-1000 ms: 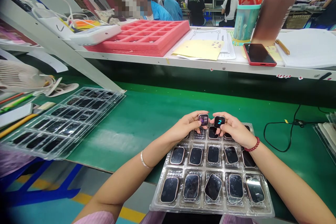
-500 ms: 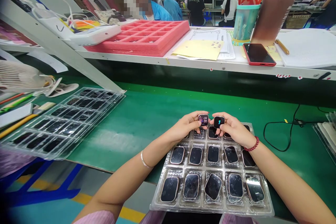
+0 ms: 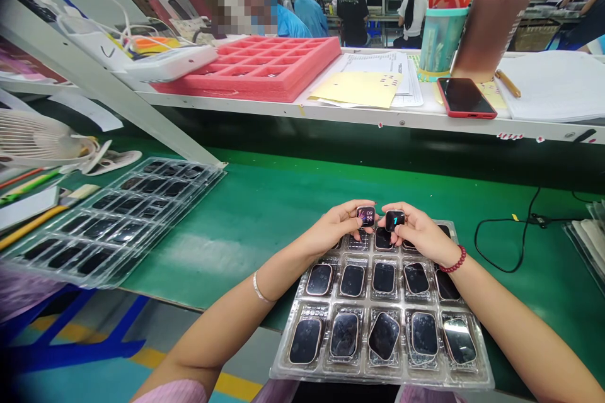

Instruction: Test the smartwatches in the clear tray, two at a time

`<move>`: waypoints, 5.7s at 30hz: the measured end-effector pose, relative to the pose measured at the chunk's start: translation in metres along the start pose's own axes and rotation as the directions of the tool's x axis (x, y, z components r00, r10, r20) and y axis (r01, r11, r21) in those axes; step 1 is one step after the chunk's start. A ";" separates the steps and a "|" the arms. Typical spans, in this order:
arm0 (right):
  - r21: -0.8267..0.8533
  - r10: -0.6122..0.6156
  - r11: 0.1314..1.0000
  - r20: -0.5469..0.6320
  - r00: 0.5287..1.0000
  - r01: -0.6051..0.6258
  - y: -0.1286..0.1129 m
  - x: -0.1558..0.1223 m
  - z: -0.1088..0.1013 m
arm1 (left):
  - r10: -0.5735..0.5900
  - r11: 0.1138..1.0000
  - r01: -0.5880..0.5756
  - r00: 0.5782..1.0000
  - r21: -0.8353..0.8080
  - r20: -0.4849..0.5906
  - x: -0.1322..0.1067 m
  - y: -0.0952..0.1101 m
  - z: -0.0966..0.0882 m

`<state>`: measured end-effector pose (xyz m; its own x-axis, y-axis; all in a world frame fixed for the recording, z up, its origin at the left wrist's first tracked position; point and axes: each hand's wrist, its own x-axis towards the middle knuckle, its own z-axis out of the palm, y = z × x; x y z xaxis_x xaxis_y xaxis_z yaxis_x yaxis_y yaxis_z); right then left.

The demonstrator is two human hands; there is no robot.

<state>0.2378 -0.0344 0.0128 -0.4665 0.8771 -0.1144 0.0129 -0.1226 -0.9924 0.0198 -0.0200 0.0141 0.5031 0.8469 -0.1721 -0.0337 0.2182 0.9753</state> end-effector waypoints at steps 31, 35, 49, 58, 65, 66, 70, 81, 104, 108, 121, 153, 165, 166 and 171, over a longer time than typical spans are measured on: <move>-0.062 -0.011 0.998 0.000 1.000 0.011 -0.001 -0.001 0.000 | 0.015 1.000 -0.015 1.000 0.007 -0.001 0.000 -0.002 -0.001; 0.065 0.041 0.997 -0.011 0.999 -0.040 0.002 -0.002 -0.002 | 0.016 1.000 -0.016 1.000 0.006 0.002 0.000 -0.002 -0.001; -0.040 0.008 0.999 -0.022 1.000 -0.009 0.001 -0.001 0.002 | 0.002 1.000 -0.002 1.000 0.010 -0.003 0.000 -0.001 0.000; -0.126 -0.036 0.991 0.018 0.999 0.038 -0.004 -0.003 0.001 | 0.005 1.000 -0.005 1.000 0.024 -0.003 0.000 -0.001 -0.001; -0.094 -0.015 0.995 0.027 1.000 0.017 -0.004 -0.003 0.001 | -0.001 1.000 0.001 1.000 0.022 0.003 0.001 -0.001 -0.001; -0.090 -0.014 0.996 0.028 1.000 0.017 -0.003 -0.003 0.001 | 0.000 1.000 0.000 1.000 0.020 0.003 0.001 -0.002 -0.001; -0.076 -0.012 0.997 0.032 0.999 0.014 -0.002 -0.002 0.002 | 0.005 1.000 -0.005 1.000 0.021 -0.004 0.001 -0.002 -0.001; -0.045 -0.034 0.998 0.061 0.998 0.037 -0.002 -0.003 0.001 | 0.012 1.000 -0.012 1.000 0.004 -0.002 0.001 -0.003 -0.001; -0.021 -0.024 0.999 -0.006 1.000 0.024 0.004 0.000 0.000 | 0.010 1.000 -0.010 1.000 0.012 0.002 0.000 -0.001 -0.001; -0.017 -0.012 1.000 0.021 1.000 0.013 0.002 -0.001 0.001 | 0.008 1.000 -0.008 1.000 0.003 0.002 0.000 -0.001 0.000; 0.163 0.015 0.987 -0.003 1.000 -0.015 0.005 -0.002 -0.003 | 0.002 1.000 -0.002 1.000 0.020 -0.008 0.000 -0.001 0.000; -0.035 -0.038 0.999 0.020 0.999 0.038 0.001 -0.002 0.001 | 0.020 1.000 -0.020 1.000 0.001 0.006 0.001 -0.003 -0.001; -0.036 -0.032 0.999 0.039 0.999 0.033 -0.001 -0.003 0.001 | 0.014 1.000 -0.014 1.000 0.004 0.006 0.000 -0.002 -0.001; -0.042 -0.031 0.999 0.038 0.999 0.033 -0.001 -0.003 0.001 | 0.012 1.000 -0.012 1.000 0.007 0.008 0.000 -0.002 -0.001; -0.044 -0.030 0.999 0.035 0.999 0.031 -0.001 -0.003 0.000 | 0.006 1.000 -0.006 1.000 0.012 0.008 0.001 -0.002 -0.001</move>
<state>0.2391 -0.0370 0.0137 -0.4975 0.8635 -0.0830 0.0368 -0.0746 -0.9965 0.0189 -0.0192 0.0115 0.5099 0.8443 -0.1649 -0.0266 0.2071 0.9780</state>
